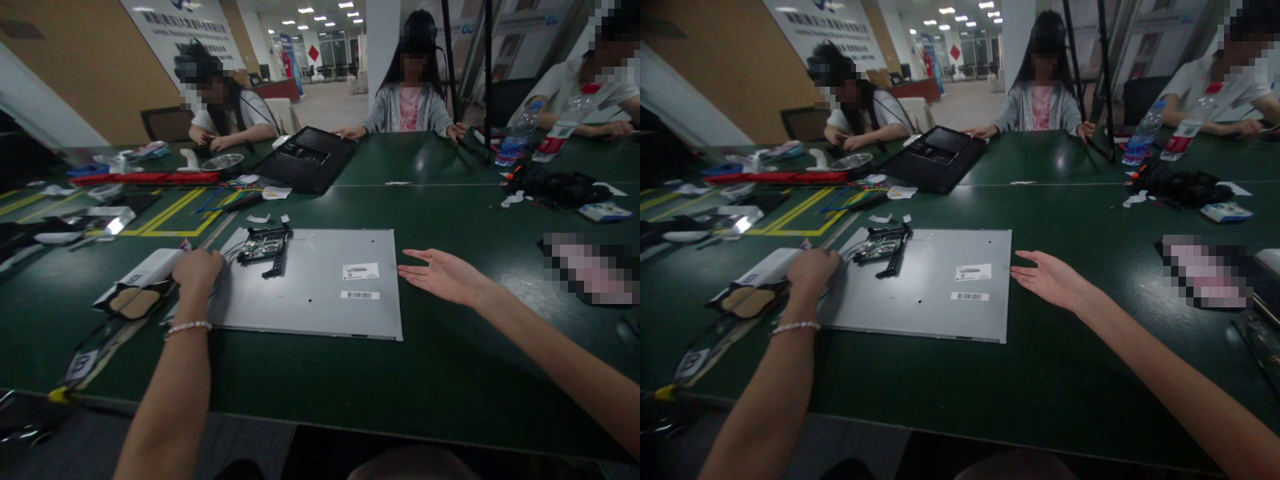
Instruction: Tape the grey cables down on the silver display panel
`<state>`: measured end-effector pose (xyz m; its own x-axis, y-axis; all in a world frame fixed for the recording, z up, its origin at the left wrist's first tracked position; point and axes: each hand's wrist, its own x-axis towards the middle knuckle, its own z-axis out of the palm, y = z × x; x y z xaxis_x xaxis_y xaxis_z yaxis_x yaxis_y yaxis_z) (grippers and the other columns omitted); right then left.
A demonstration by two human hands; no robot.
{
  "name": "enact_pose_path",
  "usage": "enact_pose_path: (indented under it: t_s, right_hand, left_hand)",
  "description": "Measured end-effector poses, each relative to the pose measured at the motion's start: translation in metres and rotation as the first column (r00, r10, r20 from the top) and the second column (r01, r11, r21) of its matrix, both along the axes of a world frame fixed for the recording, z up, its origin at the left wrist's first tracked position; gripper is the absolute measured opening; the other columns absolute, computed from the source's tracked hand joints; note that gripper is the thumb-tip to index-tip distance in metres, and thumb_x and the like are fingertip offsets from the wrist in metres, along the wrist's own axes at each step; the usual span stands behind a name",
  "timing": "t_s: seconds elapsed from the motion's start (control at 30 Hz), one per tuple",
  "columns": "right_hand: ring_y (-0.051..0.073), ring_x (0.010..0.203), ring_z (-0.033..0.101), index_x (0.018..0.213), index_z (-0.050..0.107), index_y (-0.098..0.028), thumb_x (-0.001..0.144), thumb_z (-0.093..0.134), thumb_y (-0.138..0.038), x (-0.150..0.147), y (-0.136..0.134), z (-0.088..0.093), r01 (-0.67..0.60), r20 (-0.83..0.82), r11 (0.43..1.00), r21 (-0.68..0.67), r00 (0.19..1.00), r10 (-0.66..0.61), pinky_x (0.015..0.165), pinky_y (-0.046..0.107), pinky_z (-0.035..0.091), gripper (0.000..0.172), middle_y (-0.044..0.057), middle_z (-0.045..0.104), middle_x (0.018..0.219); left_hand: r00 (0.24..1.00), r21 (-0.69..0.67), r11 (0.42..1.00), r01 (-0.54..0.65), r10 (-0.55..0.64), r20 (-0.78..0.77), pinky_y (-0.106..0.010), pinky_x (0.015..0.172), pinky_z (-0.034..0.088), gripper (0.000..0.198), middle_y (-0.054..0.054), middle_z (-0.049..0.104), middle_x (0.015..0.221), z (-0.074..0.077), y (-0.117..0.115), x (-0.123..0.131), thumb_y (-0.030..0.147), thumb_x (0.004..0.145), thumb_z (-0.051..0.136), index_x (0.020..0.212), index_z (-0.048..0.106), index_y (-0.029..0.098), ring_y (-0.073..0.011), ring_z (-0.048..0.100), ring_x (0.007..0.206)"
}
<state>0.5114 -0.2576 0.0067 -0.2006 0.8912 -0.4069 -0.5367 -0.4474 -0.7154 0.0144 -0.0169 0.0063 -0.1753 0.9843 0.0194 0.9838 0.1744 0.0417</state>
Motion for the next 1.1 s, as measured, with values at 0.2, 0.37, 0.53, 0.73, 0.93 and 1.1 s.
enact_pose_path:
  t_s: [0.2, 0.37, 0.53, 0.73, 0.93, 1.1]
  right_hand:
    - [0.027, 0.126, 0.052, 0.146, 0.028, -0.015, 0.09, 0.053, -0.031, 0.0, -0.002, 0.004, 0.018, 0.01, 1.0, -0.009, 1.0, -0.018, 0.111, 0.046, 0.037, 0.063, 0.019, 0.049, 0.135]
    - [0.027, 0.125, 0.054, 0.139, 0.037, -0.014, 0.089, 0.055, -0.029, 0.003, -0.003, 0.005, 0.043, 0.033, 0.999, -0.019, 0.999, -0.042, 0.11, 0.043, 0.038, 0.056, 0.019, 0.053, 0.131]
    - [0.025, 0.123, 0.055, 0.136, 0.044, -0.019, 0.091, 0.055, -0.028, 0.011, -0.007, 0.009, 0.026, 0.082, 1.0, -0.001, 0.996, -0.026, 0.109, 0.042, 0.041, 0.047, 0.015, 0.054, 0.133]
    - [0.028, 0.119, 0.059, 0.135, 0.046, -0.025, 0.091, 0.056, -0.034, 0.028, -0.018, 0.011, -0.005, 0.106, 0.998, -0.056, 0.994, 0.011, 0.105, 0.047, 0.043, 0.046, 0.013, 0.05, 0.139]
    - [0.027, 0.119, 0.059, 0.132, 0.048, -0.025, 0.092, 0.054, -0.03, 0.041, -0.028, 0.011, -0.039, 0.139, 0.999, -0.031, 0.989, 0.043, 0.103, 0.044, 0.046, 0.041, 0.012, 0.049, 0.14]
    - [0.026, 0.12, 0.058, 0.133, 0.049, -0.026, 0.093, 0.054, -0.033, 0.054, -0.036, 0.009, -0.084, 0.225, 0.996, 0.003, 0.971, 0.081, 0.101, 0.042, 0.048, 0.04, 0.011, 0.049, 0.142]
  left_hand:
    - [0.986, -0.042, 0.995, -0.094, 0.087, -0.145, -0.051, 0.085, 0.043, 0.053, -0.03, 0.058, 0.119, 0.006, 0.0, 0.005, 0.041, 0.093, 0.041, 0.11, 0.063, -0.004, -0.0363, 0.055, 0.106]
    - [0.978, -0.06, 0.998, -0.025, 0.012, -0.209, -0.045, 0.084, 0.044, 0.055, -0.027, 0.061, 0.115, 0.01, 0.001, 0.001, 0.047, 0.092, 0.043, 0.104, 0.066, -0.001, -0.0327, 0.057, 0.104]
    - [0.966, -0.083, 0.996, 0.035, -0.055, -0.254, -0.047, 0.085, 0.044, 0.057, -0.026, 0.063, 0.113, 0.011, 0.001, 0.003, 0.052, 0.092, 0.042, 0.102, 0.067, 0.002, -0.0341, 0.059, 0.102]
    - [0.952, -0.102, 0.992, 0.073, -0.1, -0.289, -0.051, 0.082, 0.045, 0.058, -0.026, 0.063, 0.112, 0.013, -0.001, 0.014, 0.053, 0.092, 0.041, 0.101, 0.069, 0.003, -0.0374, 0.06, 0.102]
    - [0.936, -0.134, 0.982, 0.133, -0.169, -0.31, -0.048, 0.084, 0.044, 0.056, -0.024, 0.064, 0.112, 0.015, -0.004, 0.025, 0.052, 0.092, 0.04, 0.099, 0.07, 0.006, -0.0353, 0.06, 0.102]
    - [0.915, -0.167, 0.969, 0.184, -0.231, -0.33, -0.046, 0.085, 0.043, 0.057, -0.023, 0.065, 0.107, 0.018, -0.01, 0.035, 0.051, 0.093, 0.037, 0.096, 0.07, 0.005, -0.0338, 0.06, 0.098]
